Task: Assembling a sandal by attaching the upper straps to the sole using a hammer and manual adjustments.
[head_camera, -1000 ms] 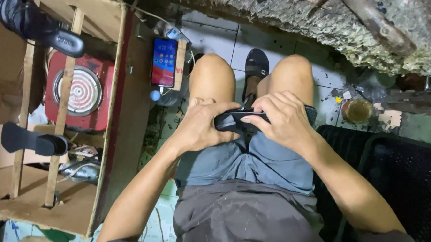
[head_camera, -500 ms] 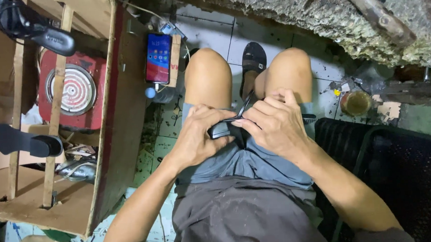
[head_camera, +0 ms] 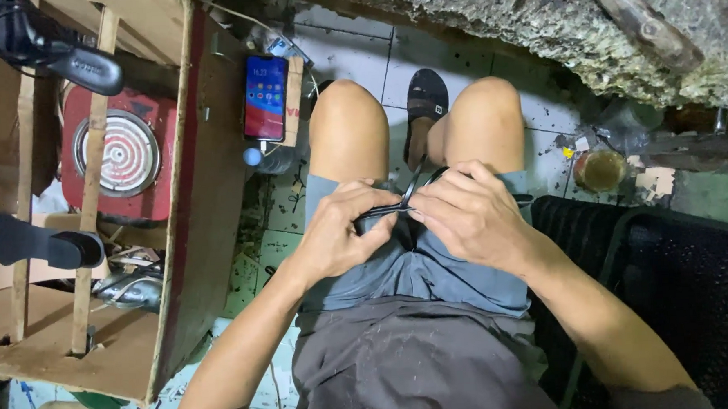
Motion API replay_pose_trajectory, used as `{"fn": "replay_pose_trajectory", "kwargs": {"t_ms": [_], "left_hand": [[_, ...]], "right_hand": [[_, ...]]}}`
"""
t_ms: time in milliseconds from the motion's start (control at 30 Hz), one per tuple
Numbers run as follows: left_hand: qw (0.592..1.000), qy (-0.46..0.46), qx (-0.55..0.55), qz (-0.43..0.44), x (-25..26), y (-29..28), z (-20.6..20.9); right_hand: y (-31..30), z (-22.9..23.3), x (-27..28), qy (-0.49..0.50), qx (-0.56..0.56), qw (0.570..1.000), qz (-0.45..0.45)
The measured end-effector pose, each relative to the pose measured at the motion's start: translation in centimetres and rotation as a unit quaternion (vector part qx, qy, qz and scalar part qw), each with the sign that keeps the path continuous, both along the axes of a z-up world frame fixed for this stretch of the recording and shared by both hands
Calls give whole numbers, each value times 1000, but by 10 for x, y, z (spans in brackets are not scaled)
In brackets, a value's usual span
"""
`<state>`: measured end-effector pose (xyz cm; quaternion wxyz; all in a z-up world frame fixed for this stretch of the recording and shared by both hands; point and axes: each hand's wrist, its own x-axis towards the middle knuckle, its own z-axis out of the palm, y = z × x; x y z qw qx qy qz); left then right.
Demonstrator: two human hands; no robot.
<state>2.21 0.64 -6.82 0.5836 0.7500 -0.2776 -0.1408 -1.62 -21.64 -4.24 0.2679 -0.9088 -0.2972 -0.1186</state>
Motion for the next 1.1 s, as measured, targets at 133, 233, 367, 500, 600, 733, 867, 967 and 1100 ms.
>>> {"fn": "replay_pose_trajectory", "kwargs": {"t_ms": [133,233,367,500,600,733,867,967,1100], "left_hand": [[1000,-6,-8,9,0,-2,-5],[1000,2,3,10,0,4,3],[999,17,-5,-48,11,25,38],[998,-5,-36,-48,5,35,12],[998,-30,-36,-32,5,34,12],[997,-7,50,-63,11,30,48],[960,-143,231,-69,1,1,45],[953,-176,236,-67,-2,-13,33],[945,-185,262,-69,4,-23,19]], "right_hand": [[3,0,2,5,5,1000,-11],[5,2,1,10,9,999,-30],[4,14,8,6,29,1000,0],[5,3,4,-20,-1,1000,-4],[5,11,6,-43,-34,998,-7],[-2,10,1,-16,-24,1000,-4],[-11,14,4,5,-15,1000,-1],[-20,11,-3,25,-13,999,-17],[-22,13,-3,52,14,998,-15]]}}
